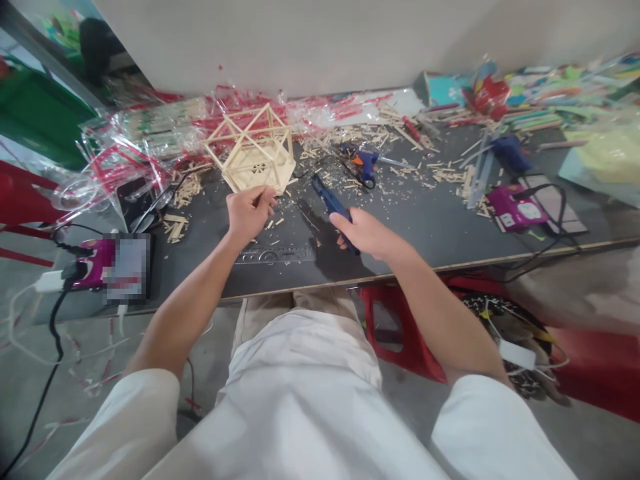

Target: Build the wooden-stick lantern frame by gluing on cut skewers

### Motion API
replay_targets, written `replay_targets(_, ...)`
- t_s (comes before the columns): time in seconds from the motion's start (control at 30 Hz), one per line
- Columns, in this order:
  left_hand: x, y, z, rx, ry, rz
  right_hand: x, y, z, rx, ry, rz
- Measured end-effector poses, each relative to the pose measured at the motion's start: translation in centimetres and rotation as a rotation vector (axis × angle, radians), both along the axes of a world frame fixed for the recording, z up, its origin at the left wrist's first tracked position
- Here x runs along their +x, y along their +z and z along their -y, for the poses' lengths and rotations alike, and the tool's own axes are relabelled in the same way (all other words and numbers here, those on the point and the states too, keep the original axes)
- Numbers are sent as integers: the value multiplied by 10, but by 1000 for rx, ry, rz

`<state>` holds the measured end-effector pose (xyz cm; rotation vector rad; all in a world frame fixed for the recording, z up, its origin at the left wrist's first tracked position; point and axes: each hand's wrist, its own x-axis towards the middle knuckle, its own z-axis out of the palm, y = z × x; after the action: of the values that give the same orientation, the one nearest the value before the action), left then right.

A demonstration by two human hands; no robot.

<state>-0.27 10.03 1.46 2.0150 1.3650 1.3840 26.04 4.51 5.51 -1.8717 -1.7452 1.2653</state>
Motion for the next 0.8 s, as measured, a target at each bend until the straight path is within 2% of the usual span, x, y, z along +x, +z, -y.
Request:
replay_targets(0.03,0,0,0,9,15,-1,-2,3,0,-45,-13,-114)
replay_targets(0.1,1,0,1,33,37,-8,-10,6,2,-54,-2,-209)
replay_targets(0.23,1,2,2,40,56,-43,-29,9,7,-14,75,-235)
replay_targets(0.4,2,2,3,63,54,-76,-45,12,7,-6,57,-290)
replay_targets(0.57,4,-1,2,97,14,-123,-55,7,6,68,89,-270)
replay_targets(0.8,4,-4,1,126,18,-115,-61,-3,6,61,-4,-365)
